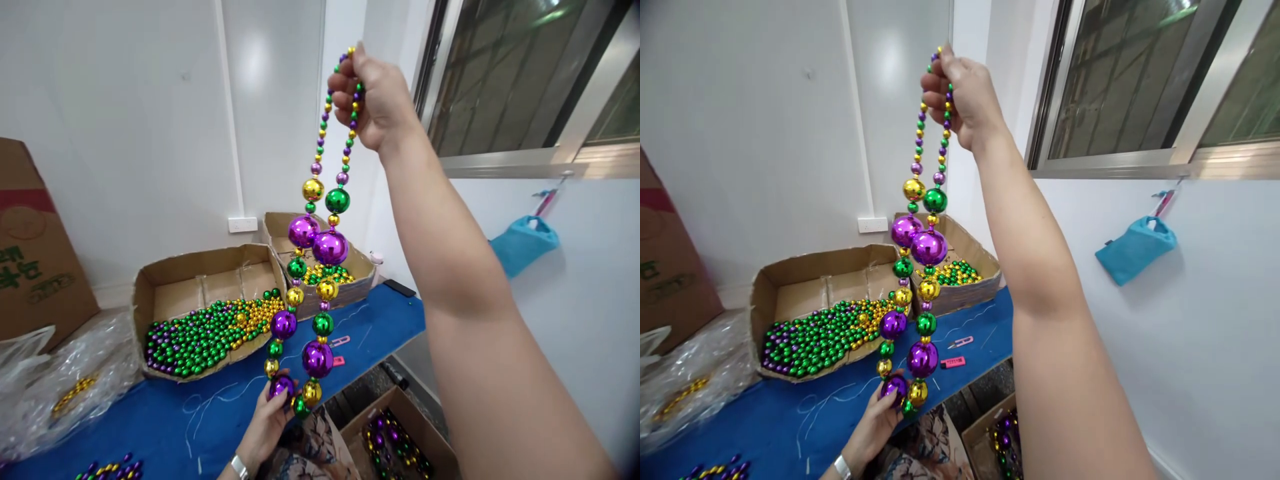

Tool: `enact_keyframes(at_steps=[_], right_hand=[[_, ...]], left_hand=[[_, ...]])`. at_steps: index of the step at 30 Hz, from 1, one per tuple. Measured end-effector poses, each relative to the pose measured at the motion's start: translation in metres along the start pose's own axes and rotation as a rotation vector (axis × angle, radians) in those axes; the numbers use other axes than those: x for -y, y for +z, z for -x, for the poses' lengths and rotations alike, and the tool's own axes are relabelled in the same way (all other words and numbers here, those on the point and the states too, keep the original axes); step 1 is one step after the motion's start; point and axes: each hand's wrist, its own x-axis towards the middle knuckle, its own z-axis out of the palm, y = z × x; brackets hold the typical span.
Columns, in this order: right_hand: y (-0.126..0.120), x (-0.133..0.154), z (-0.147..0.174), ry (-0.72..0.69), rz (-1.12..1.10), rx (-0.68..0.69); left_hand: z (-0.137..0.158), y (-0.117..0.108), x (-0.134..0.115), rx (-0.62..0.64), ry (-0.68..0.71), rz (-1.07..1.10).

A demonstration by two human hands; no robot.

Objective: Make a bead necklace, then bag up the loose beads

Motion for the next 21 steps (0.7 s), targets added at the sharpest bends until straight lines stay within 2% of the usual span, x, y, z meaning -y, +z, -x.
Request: enact_keyframes(at_steps=[6, 11, 13, 18, 21], right_hand=[[-0.055, -0.036, 0.008, 0.081, 0.032, -0.191], [-0.094, -0.065, 0.022, 0.139, 0.096, -0.258], [-0.105, -0.074, 0.026, 0.170, 0.143, -0.267], [-0.120, -0.091, 0.033, 0.179, 0.171, -0.183], [-0.126, -0.100, 0.035, 0.183, 0.132, -0.225]], left_hand=[[0.015, -0.012, -0.022, -0.119, 0.018, -0.017], [0.024, -0.026, -0.034, -0.179, 0.032, -0.028], [0.027, -0.029, -0.038, -0.187, 0.033, -0.047], [0.031, -0.030, -0.042, -0.223, 0.022, -0.090], [0.032, -0.028, -0.042, -0.238, 0.018, -0.109]])
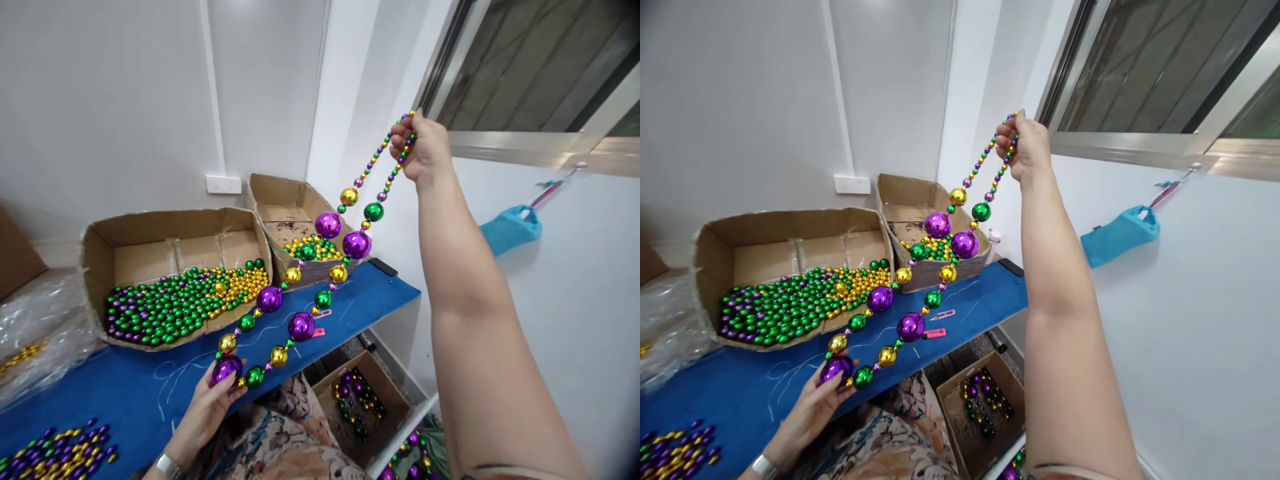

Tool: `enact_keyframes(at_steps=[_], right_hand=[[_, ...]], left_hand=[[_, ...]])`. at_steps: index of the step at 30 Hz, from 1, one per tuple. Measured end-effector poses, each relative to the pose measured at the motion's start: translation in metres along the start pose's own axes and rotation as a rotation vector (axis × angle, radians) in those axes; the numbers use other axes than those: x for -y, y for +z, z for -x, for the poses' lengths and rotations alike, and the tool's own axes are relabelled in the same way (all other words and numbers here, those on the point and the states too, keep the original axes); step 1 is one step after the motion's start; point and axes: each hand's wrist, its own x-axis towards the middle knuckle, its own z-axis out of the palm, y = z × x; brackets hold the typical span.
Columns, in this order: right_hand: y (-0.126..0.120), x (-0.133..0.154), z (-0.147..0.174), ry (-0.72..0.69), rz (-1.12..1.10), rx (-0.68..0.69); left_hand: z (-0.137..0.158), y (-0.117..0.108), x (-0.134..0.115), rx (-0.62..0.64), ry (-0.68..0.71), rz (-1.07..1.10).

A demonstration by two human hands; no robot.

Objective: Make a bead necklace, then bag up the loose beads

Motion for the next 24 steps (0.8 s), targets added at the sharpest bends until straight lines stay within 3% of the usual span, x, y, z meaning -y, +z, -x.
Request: enact_keyframes(at_steps=[5, 16, 24], right_hand=[[-0.005, -0.010, 0.002, 0.128, -0.066, -0.214], [-0.033, -0.026, 0.005, 0.125, 0.011, -0.286], [-0.043, -0.023, 0.014, 0.115, 0.069, -0.341]], left_hand=[[0.002, 0.002, 0.000, -0.003, -0.003, -0.007], [-0.001, 0.004, 0.001, 0.035, 0.019, 0.000], [0.001, 0.011, 0.001, 0.046, 0.031, 0.012]])
